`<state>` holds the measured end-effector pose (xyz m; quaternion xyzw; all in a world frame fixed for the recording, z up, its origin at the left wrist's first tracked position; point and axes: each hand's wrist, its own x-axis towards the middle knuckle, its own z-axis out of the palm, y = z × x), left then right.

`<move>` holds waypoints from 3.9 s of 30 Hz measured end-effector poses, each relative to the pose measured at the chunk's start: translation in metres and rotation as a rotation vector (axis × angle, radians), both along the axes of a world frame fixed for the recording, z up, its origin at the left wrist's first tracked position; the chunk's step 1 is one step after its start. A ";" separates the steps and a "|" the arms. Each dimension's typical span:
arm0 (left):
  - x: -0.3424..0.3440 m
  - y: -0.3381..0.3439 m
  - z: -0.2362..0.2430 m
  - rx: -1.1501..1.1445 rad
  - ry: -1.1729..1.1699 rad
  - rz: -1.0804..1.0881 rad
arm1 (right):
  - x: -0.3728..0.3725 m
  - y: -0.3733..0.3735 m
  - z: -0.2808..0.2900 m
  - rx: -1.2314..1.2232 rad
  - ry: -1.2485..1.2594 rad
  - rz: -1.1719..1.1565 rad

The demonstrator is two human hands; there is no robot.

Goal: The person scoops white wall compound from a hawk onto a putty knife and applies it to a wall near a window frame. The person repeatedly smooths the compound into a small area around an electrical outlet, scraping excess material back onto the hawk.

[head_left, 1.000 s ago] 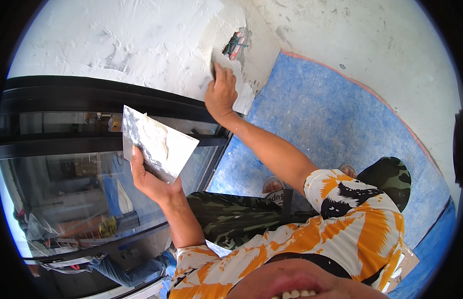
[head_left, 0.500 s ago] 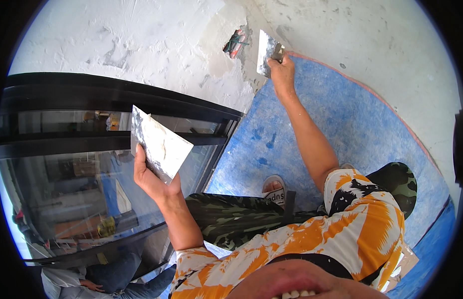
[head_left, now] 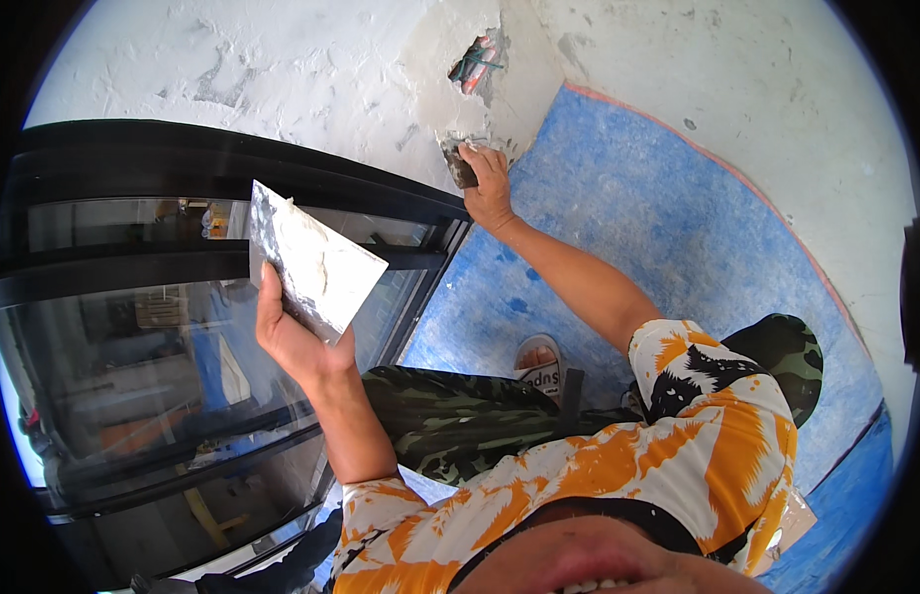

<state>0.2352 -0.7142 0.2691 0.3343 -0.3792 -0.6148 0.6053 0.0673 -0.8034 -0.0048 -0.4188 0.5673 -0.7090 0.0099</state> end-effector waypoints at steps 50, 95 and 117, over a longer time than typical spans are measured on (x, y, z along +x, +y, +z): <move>-0.014 0.001 0.002 -0.104 -0.054 0.138 | 0.041 0.019 0.098 0.217 -0.405 -0.056; -0.015 -0.003 0.005 -0.098 -0.053 0.133 | -0.024 0.016 0.165 0.402 -0.236 -0.027; -0.030 -0.012 -0.009 0.435 0.199 -0.068 | -0.108 0.108 0.203 0.026 0.638 0.599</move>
